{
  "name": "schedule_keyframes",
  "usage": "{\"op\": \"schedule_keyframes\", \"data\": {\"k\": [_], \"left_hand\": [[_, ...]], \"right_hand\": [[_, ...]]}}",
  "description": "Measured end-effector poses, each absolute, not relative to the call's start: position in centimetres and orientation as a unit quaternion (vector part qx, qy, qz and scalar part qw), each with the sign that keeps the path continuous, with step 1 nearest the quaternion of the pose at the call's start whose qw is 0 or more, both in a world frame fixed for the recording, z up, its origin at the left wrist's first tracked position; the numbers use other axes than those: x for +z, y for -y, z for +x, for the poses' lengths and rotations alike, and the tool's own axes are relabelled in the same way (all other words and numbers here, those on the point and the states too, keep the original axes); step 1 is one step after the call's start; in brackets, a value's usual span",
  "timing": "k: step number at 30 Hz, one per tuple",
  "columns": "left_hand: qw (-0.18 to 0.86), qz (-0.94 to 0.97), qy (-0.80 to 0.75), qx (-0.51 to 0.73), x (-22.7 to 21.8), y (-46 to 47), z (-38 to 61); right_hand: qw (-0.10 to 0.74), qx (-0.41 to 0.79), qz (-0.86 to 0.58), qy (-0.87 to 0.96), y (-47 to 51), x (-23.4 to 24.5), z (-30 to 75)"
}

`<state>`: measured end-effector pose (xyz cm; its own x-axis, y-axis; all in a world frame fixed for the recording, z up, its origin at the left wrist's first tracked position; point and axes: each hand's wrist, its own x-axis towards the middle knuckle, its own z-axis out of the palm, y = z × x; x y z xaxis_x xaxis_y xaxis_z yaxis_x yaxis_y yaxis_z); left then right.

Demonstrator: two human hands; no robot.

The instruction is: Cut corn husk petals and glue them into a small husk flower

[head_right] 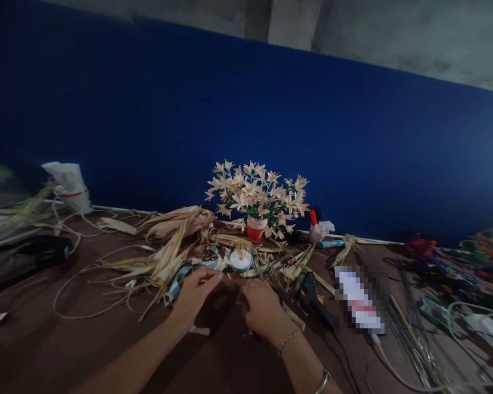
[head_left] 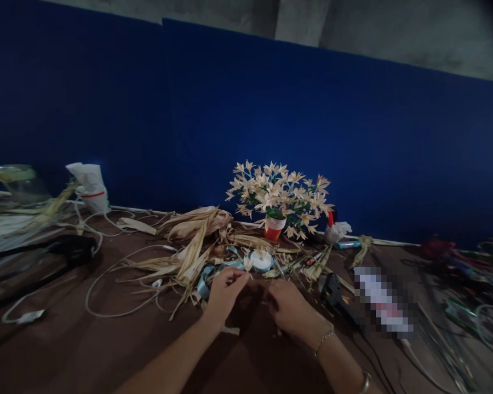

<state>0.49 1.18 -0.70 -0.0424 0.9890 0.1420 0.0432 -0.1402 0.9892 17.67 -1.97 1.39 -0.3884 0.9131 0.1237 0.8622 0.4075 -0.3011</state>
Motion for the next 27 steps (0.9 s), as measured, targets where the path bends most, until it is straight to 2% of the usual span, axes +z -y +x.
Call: {"op": "schedule_keyframes", "data": {"k": [3, 8, 11, 22, 24, 27], "left_hand": [[0.442, 0.527, -0.486, 0.539, -0.4, -1.0, 0.5], [0.505, 0.496, -0.469, 0.528, 0.0, -0.7, 0.7], [0.536, 0.477, -0.445, 0.537, 0.3, -0.4, 0.9], [0.546, 0.465, -0.422, 0.555, 0.8, -0.3, 0.8], [0.547, 0.453, -0.427, 0.560, 0.9, -0.4, 0.8], [0.560, 0.424, -0.441, 0.559, 0.7, -0.6, 0.7]], "right_hand": [[0.190, 0.148, -0.541, 0.806, 1.8, 1.2, 17.5], [0.419, 0.366, -0.498, 0.665, 1.2, 1.3, 16.7], [0.487, 0.455, -0.462, 0.585, 0.7, 1.5, 15.9], [0.497, 0.554, -0.413, 0.525, 0.3, 0.8, 13.3], [0.492, 0.519, -0.423, 0.557, 0.4, 0.6, 13.4], [0.485, 0.374, -0.450, 0.650, 0.9, 0.5, 13.7]]}}
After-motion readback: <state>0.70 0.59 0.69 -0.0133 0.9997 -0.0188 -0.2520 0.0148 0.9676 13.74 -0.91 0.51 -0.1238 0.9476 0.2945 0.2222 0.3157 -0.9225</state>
